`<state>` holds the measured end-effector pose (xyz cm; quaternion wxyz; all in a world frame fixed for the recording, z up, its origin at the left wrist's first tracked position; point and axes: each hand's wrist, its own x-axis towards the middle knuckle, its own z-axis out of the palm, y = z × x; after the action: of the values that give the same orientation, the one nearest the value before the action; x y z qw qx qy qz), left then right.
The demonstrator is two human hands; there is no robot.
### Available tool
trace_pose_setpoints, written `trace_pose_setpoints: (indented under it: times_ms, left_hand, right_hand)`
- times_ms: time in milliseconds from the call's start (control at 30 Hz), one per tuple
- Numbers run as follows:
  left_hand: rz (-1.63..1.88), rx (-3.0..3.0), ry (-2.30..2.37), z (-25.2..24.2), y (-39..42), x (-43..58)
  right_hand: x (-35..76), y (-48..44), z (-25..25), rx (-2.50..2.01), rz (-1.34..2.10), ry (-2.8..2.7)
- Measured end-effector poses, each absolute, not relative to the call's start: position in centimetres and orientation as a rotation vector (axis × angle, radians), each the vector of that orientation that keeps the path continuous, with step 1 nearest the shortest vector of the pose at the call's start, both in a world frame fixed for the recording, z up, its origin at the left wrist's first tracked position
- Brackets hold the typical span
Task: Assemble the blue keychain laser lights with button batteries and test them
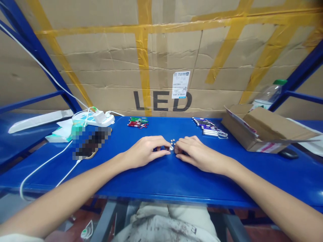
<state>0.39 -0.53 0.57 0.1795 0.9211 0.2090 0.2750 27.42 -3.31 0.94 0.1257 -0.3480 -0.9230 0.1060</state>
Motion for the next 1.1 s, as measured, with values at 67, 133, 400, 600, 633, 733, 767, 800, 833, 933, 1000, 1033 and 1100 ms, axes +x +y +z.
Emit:
trace_pose_setpoints:
  times_ms: [67, 133, 400, 600, 633, 733, 767, 800, 833, 933, 1000, 1033, 1100]
  left_hand:
    - [0.784, 2.605, 0.590, 0.54, -0.56, 0.43]
    - [0.785, 2.606, 0.604, 0.43, -0.55, 0.45]
    - [0.826, 2.634, 0.698, 0.30, -0.57, 0.47]
    - [0.751, 2.632, 0.698, 0.85, -1.02, 0.66]
    - [0.749, 2.633, 0.695, 0.88, -1.02, 0.66]
    - [0.763, 2.642, 0.681, 0.84, -0.91, 0.61]
    - [0.772, 2.648, 0.670, 0.80, -0.85, 0.59]
    - [0.780, 2.655, 0.659, 0.77, -0.80, 0.58]
    - [0.784, 2.662, 0.649, 0.73, -0.75, 0.56]
    - [0.779, 2.671, 0.641, 0.72, -0.71, 0.55]
    - [0.768, 2.659, 0.659, 0.75, -0.72, 0.54]
    - [0.763, 2.649, 0.672, 0.77, -0.72, 0.54]
    - [0.755, 2.633, 0.694, 0.78, -0.69, 0.52]
  right_hand:
    - [27.40, -3.29, 0.93, -1.033, 0.282, -2.656]
    - [27.38, -3.22, 0.96, -1.043, 0.258, -2.593]
    - [26.87, -3.58, 1.73, -0.865, 0.211, -2.374]
    - [26.84, -3.84, 1.73, -0.771, 0.220, -2.367]
    - [26.87, -3.78, 1.65, -0.765, 0.231, -2.371]
    - [26.90, -3.59, 1.44, -0.757, 0.251, -2.375]
    - [26.89, -3.53, 1.41, -0.755, 0.252, -2.373]
    - [26.88, -3.49, 1.39, -0.753, 0.253, -2.370]
    - [26.87, -3.46, 1.38, -0.748, 0.251, -2.369]
    - [26.81, -3.41, 1.42, -0.728, 0.228, -2.379]
    - [26.80, -3.37, 1.47, -0.721, 0.209, -2.386]
    - [26.82, -3.34, 1.50, -0.728, 0.199, -2.382]
    - [26.93, -3.26, 1.56, -0.766, 0.175, -2.351]
